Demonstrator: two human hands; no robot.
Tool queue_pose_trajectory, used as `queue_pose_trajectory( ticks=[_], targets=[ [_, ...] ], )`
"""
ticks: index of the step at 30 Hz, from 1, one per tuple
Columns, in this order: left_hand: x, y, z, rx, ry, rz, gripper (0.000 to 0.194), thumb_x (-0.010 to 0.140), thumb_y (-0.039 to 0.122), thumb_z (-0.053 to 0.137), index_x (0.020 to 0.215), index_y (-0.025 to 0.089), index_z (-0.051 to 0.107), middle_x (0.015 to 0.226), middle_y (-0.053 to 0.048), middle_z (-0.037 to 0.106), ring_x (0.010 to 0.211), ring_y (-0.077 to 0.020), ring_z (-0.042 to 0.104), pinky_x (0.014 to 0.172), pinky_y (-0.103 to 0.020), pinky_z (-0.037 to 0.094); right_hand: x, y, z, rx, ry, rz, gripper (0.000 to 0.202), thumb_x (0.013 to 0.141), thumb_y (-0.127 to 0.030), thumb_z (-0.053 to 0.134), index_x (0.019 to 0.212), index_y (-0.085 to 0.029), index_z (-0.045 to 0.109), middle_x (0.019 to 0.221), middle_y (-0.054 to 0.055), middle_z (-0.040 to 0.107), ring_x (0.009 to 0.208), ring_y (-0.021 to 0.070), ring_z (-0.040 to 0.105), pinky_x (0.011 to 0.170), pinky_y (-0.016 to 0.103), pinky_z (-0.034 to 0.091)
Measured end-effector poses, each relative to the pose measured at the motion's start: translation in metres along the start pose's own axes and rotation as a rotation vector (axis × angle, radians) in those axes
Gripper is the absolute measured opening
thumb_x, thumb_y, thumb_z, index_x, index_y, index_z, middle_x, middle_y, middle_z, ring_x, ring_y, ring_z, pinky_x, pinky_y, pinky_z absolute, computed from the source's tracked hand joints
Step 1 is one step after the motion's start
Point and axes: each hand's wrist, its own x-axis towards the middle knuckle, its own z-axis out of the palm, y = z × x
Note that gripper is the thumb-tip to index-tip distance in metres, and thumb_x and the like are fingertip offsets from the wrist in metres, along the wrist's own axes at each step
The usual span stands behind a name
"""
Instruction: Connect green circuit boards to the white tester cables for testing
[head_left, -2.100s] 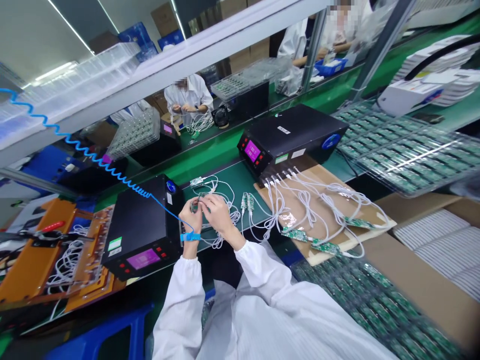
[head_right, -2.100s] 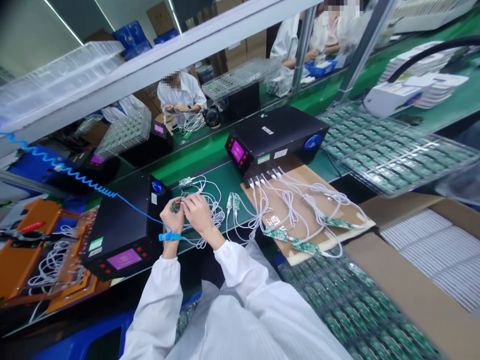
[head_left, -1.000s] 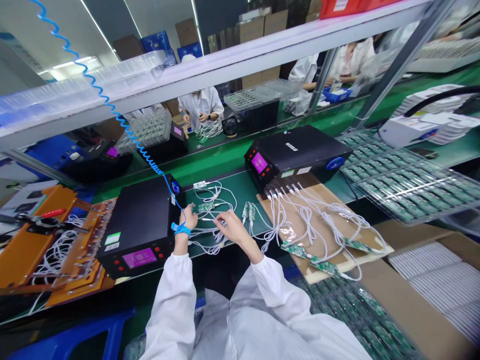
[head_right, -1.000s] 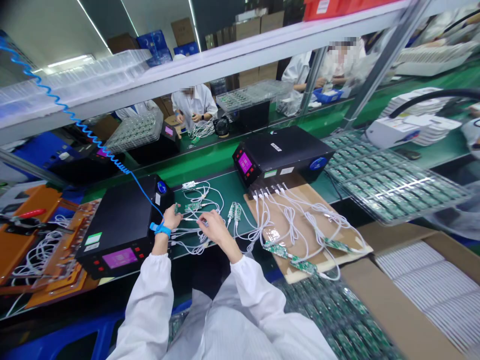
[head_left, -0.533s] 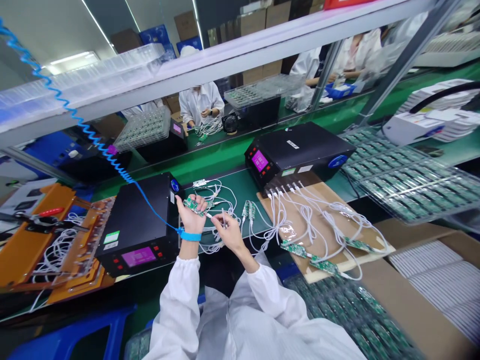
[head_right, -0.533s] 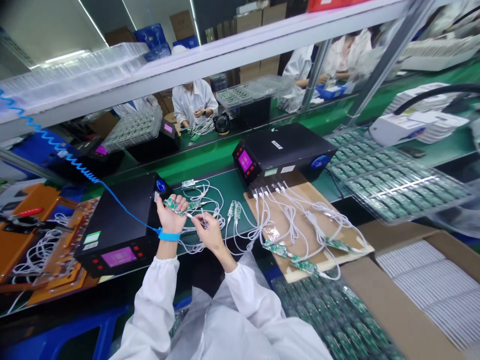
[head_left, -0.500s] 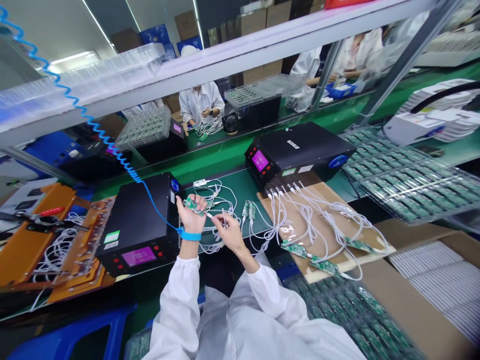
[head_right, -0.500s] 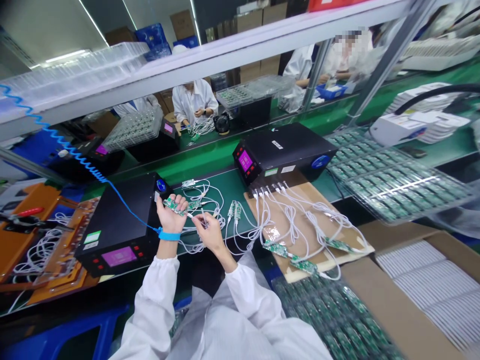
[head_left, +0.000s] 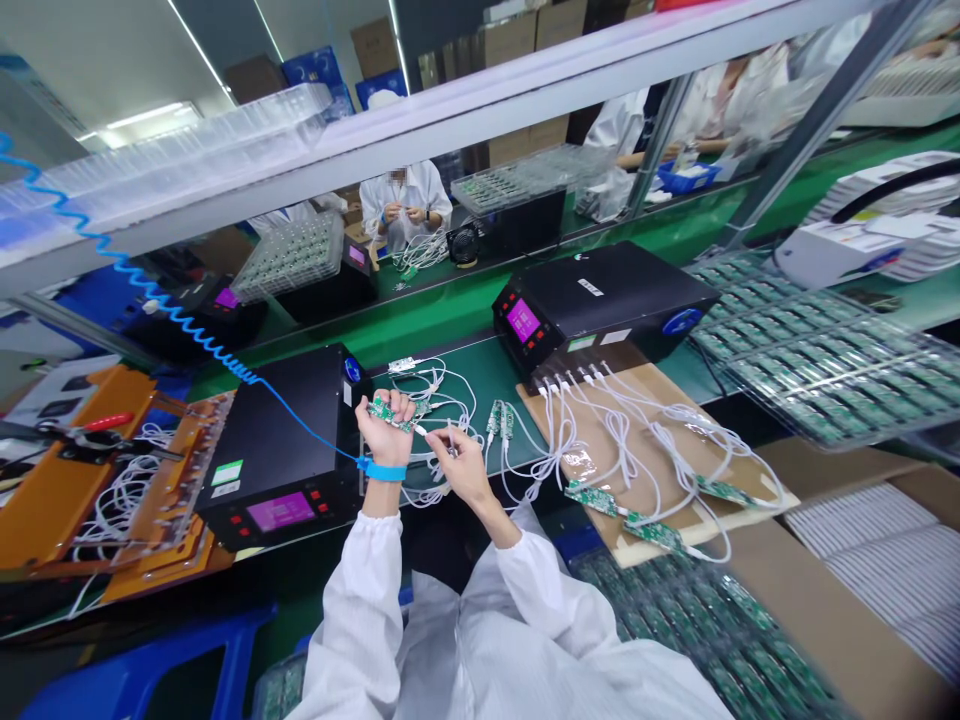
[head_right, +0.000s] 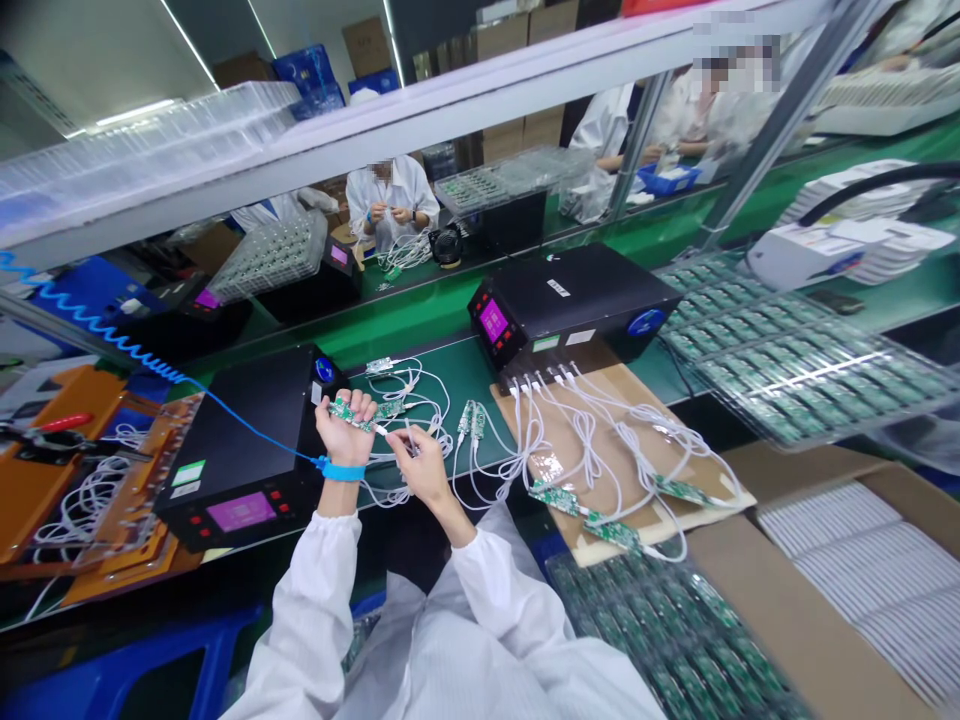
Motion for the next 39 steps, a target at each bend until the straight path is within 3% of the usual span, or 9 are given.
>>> queue_pose_trajectory(
  ticks=[12,23,30,39],
  targets=[
    [-0.001,-0.002,0.003,-0.009,-0.01,0.025,0.046,0.104,0.047,0.04,0.067,0.02,0.043,0.063,0.003,0.028,0.051,-0.0101,0.029,0.049,-0.02,0.034,0.001,0.003,0.001,0.038,0.034,0.015,0.034,0.094,-0.051,0.066,0.088,-0.02,0.077,0.079,0.003,0.067,0.072,0.0175,0.061,0.07,0.031,0.051],
    [-0.001,-0.005,0.002,0.025,-0.021,0.002,0.049,0.104,0.048,0.039,0.064,0.021,0.039,0.058,0.004,0.025,0.047,-0.01,0.024,0.047,-0.022,0.032,0.003,-0.003,-0.008,-0.009,-0.093,0.005,0.029,0.095,-0.044,0.065,0.086,-0.021,0.079,0.074,0.001,0.061,0.07,0.0161,0.056,0.068,0.028,0.046],
    [-0.003,-0.012,0.003,0.029,0.001,0.006,0.047,0.103,0.048,0.035,0.064,0.022,0.033,0.052,0.006,0.019,0.045,-0.0104,0.019,0.048,-0.023,0.029,0.003,0.003,-0.004,0.013,-0.02,-0.026,0.027,0.096,-0.042,0.066,0.084,-0.02,0.075,0.076,0.001,0.062,0.07,0.0162,0.056,0.069,0.029,0.045],
    [-0.004,-0.013,0.002,0.07,-0.04,-0.019,0.047,0.103,0.047,0.036,0.064,0.022,0.037,0.052,0.005,0.024,0.045,-0.0107,0.023,0.049,-0.025,0.029,0.007,0.019,0.0,-0.059,-0.082,-0.04,0.035,0.099,-0.048,0.06,0.086,-0.02,0.076,0.075,0.002,0.06,0.072,0.0174,0.058,0.071,0.03,0.048]
  ],
)
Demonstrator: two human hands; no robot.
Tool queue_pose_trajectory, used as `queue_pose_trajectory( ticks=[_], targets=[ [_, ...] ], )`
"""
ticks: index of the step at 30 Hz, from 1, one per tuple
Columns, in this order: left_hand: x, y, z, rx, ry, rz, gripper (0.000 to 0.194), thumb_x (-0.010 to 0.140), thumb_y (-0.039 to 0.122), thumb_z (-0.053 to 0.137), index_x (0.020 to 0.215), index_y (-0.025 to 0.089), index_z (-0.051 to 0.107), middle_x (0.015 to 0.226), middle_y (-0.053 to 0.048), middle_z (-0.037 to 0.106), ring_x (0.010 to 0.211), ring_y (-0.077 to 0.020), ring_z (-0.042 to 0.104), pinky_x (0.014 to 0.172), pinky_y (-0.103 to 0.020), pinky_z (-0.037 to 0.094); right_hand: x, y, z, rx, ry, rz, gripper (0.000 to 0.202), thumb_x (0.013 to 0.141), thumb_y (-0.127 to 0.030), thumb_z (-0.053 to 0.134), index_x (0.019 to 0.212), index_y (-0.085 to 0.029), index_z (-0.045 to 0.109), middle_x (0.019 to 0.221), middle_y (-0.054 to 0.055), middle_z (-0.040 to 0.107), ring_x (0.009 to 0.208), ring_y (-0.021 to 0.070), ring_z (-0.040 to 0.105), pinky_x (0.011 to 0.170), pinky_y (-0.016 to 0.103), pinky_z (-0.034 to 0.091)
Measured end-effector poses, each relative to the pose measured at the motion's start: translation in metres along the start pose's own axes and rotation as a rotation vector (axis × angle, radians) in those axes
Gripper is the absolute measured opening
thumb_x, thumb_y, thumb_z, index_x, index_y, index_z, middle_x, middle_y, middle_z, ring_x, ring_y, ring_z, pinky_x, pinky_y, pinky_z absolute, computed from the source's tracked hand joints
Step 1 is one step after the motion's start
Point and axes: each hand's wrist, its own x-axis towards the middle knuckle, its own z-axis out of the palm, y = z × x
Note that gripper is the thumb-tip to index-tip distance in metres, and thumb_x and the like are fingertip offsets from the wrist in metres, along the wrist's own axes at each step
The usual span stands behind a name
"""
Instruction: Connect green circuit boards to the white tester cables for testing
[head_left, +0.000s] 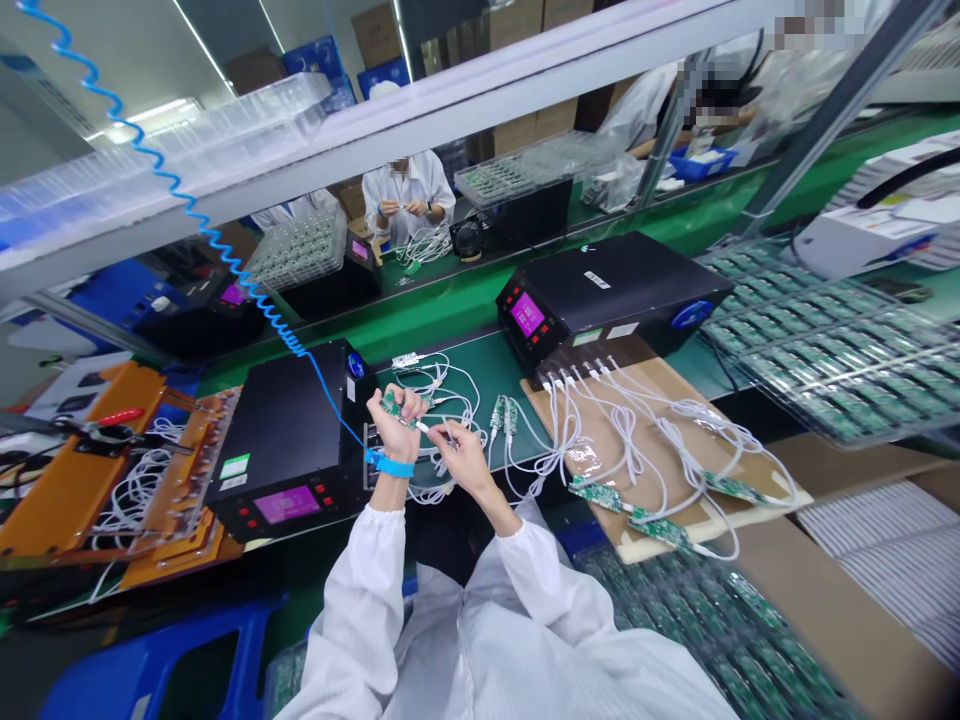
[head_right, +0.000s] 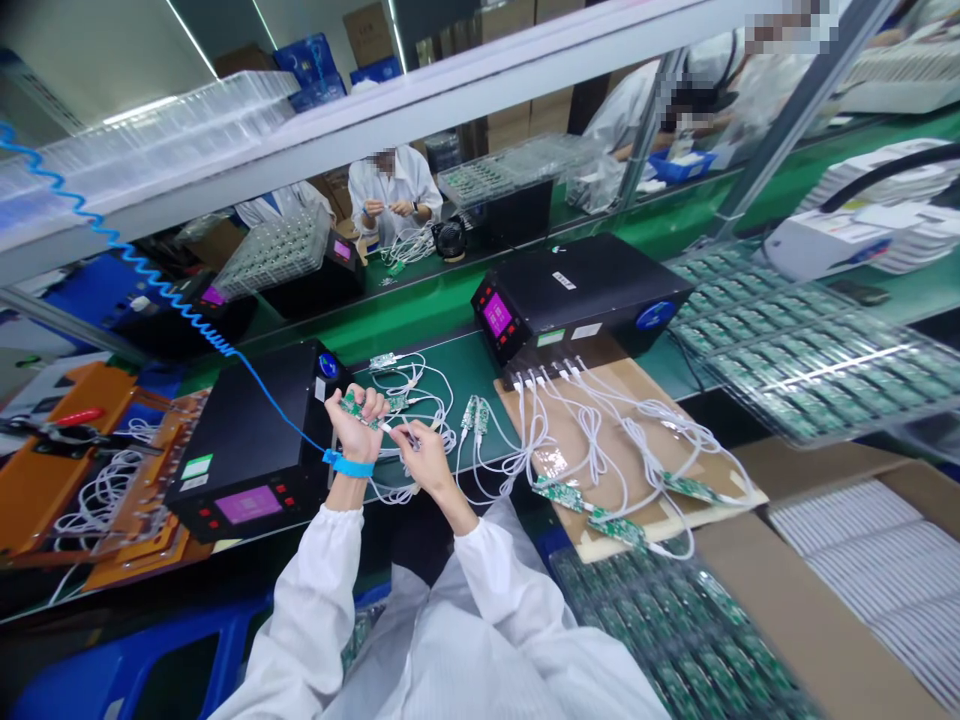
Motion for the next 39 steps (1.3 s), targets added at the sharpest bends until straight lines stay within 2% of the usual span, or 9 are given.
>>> queue_pose_trajectory(
  ticks=[5,8,15,21,25,28,31,34,39],
  targets=[
    [-0.002,0.001,-0.007,0.002,-0.011,0.04,0.047,0.102,0.049,0.04,0.065,0.021,0.037,0.055,0.004,0.028,0.048,-0.011,0.028,0.052,-0.026,0.033,-0.001,0.008,-0.007,0.0,0.031,-0.054,0.029,0.103,-0.041,0.056,0.103,-0.02,0.077,0.105,0.008,0.073,0.099,0.0202,0.067,0.094,0.035,0.053],
    [-0.002,0.002,-0.008,-0.008,-0.015,0.066,0.047,0.101,0.051,0.039,0.066,0.021,0.037,0.057,0.004,0.028,0.05,-0.0113,0.03,0.053,-0.026,0.033,-0.005,0.007,-0.007,0.005,0.022,-0.065,0.023,0.102,-0.036,0.06,0.11,-0.021,0.076,0.109,0.009,0.073,0.103,0.0205,0.069,0.098,0.035,0.053],
    [-0.003,-0.004,-0.009,-0.01,-0.011,0.032,0.042,0.1,0.045,0.035,0.066,0.021,0.034,0.054,0.005,0.023,0.047,-0.0108,0.023,0.05,-0.026,0.027,-0.008,0.011,0.002,0.017,0.008,-0.112,0.02,0.103,-0.032,0.061,0.102,-0.021,0.078,0.093,0.005,0.071,0.088,0.0182,0.068,0.083,0.03,0.053],
    [0.001,-0.006,-0.015,0.017,-0.008,-0.03,0.044,0.1,0.049,0.037,0.066,0.022,0.029,0.052,0.006,0.021,0.044,-0.0106,0.019,0.049,-0.027,0.024,-0.007,0.018,0.004,-0.007,0.022,-0.191,0.022,0.104,-0.033,0.06,0.097,-0.02,0.077,0.091,0.005,0.07,0.087,0.0177,0.067,0.082,0.029,0.053],
    [0.001,-0.008,-0.021,0.034,-0.002,-0.019,0.046,0.099,0.053,0.041,0.067,0.023,0.028,0.053,0.006,0.02,0.046,-0.0108,0.019,0.049,-0.026,0.026,-0.007,0.022,0.007,-0.025,0.015,-0.182,0.024,0.105,-0.034,0.058,0.097,-0.02,0.076,0.091,0.005,0.07,0.086,0.0178,0.067,0.082,0.03,0.054],
    [-0.001,-0.01,-0.024,0.041,0.003,0.041,0.045,0.097,0.053,0.044,0.068,0.022,0.029,0.057,0.006,0.023,0.049,-0.0112,0.024,0.053,-0.025,0.03,-0.009,0.019,0.009,-0.069,0.092,-0.171,0.024,0.106,-0.035,0.057,0.107,-0.019,0.076,0.102,0.008,0.071,0.1,0.0204,0.067,0.093,0.034,0.054],
    [-0.004,-0.012,-0.025,0.058,-0.01,0.102,0.044,0.095,0.054,0.047,0.069,0.022,0.031,0.06,0.004,0.026,0.054,-0.0123,0.03,0.056,-0.026,0.033,-0.011,0.009,0.01,-0.088,0.223,-0.18,0.031,0.11,-0.034,0.046,0.119,-0.019,0.072,0.111,0.011,0.07,0.11,0.0221,0.064,0.102,0.039,0.051],
    [-0.006,-0.014,-0.024,0.097,-0.044,0.127,0.044,0.092,0.056,0.049,0.069,0.022,0.033,0.063,0.003,0.029,0.057,-0.0134,0.032,0.058,-0.027,0.034,-0.014,-0.004,0.015,-0.054,0.238,-0.183,0.039,0.112,-0.032,0.036,0.121,-0.02,0.072,0.103,0.009,0.067,0.099,0.0197,0.066,0.093,0.037,0.054],
    [-0.014,-0.019,-0.023,0.182,-0.1,0.135,0.038,0.089,0.051,0.052,0.07,0.022,0.038,0.066,0.001,0.032,0.061,-0.0155,0.034,0.061,-0.029,0.035,-0.017,-0.018,0.028,-0.014,0.209,-0.214,0.031,0.109,-0.032,0.049,0.128,-0.022,0.071,0.094,0.005,0.064,0.081,0.0167,0.064,0.075,0.031,0.056]
  ],
)
